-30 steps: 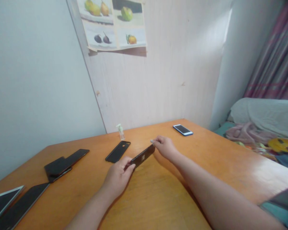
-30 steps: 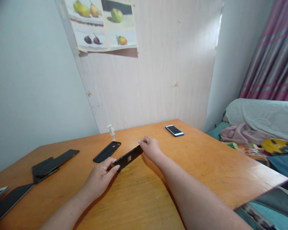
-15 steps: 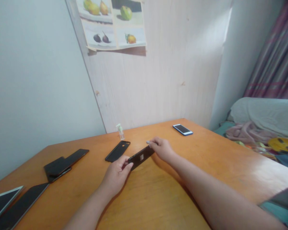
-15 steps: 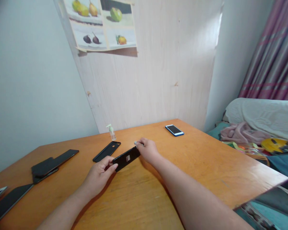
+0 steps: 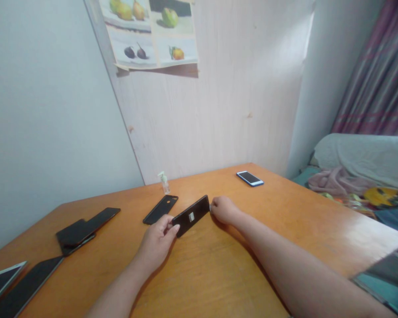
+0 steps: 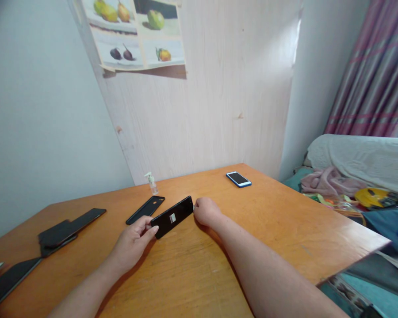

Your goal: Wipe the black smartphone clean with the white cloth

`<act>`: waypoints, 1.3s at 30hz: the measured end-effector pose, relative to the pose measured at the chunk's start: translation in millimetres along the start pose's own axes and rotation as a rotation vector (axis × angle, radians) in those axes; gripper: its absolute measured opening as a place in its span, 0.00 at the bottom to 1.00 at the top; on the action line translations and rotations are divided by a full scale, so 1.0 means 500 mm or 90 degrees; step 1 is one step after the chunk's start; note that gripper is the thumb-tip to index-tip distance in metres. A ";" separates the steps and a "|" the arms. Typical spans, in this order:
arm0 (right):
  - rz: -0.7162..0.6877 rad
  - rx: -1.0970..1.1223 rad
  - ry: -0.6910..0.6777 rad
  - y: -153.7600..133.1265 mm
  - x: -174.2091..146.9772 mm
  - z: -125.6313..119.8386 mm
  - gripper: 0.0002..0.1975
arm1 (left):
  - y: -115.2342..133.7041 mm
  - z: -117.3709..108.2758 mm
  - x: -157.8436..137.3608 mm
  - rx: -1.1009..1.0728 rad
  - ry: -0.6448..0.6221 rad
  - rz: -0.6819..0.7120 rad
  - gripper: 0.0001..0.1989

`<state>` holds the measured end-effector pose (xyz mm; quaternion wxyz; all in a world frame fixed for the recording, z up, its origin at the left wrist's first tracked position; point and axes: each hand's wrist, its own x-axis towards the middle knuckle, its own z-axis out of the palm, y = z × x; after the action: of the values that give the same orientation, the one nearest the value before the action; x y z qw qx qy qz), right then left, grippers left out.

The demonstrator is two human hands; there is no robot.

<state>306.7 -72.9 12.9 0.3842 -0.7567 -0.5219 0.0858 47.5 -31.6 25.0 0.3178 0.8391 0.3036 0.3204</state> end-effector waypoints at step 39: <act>-0.146 0.070 0.133 -0.062 -0.027 -0.027 0.08 | -0.005 0.024 0.001 -0.148 -0.016 -0.056 0.11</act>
<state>285.2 -86.2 39.2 0.4845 -0.6748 -0.5567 -0.0092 55.8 -33.6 16.2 0.4304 0.7867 0.2967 0.3285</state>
